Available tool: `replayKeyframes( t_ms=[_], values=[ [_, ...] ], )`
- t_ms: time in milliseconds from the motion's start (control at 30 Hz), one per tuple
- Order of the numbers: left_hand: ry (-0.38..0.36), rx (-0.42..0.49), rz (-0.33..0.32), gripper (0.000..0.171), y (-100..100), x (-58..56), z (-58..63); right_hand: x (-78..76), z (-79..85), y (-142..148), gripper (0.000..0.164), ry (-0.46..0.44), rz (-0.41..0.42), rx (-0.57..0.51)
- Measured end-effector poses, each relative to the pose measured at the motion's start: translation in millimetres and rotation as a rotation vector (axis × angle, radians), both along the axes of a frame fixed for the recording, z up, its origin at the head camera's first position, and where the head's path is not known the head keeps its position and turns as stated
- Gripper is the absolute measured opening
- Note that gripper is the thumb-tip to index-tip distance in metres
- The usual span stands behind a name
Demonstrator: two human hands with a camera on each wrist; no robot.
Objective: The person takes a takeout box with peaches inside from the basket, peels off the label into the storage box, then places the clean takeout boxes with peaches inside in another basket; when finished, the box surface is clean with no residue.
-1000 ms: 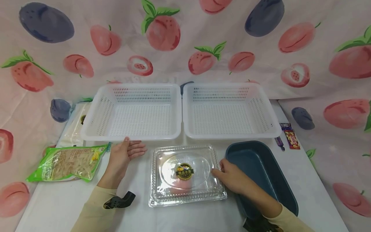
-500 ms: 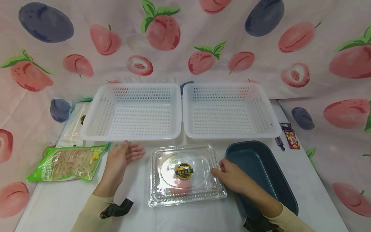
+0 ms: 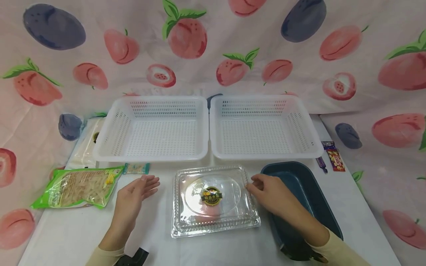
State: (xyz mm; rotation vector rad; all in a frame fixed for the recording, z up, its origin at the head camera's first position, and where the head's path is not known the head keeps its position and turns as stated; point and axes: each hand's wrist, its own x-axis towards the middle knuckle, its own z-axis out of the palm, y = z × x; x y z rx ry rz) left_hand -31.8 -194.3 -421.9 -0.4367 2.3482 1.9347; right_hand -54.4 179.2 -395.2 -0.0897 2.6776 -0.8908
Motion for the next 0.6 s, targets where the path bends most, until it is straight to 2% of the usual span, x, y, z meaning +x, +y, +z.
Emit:
replayKeyframes(
  t_ms=[167, 367, 600],
  values=[
    [-0.010, -0.046, -0.005, 0.045, 4, 13.4, -0.9, -6.7, 10.3, 0, 0.042, 0.075, -0.035, -0.020],
    [-0.077, -0.034, -0.010, 0.052, 8, 26.5, -3.8, -15.3, 20.4, -5, 0.035, 0.168, -0.035, -0.051],
    [-0.110, -0.023, -0.016, 0.053, 17, 36.2, -9.8, -24.9, 26.6, -16, 0.035, 0.170, -0.001, -0.055]
  ],
)
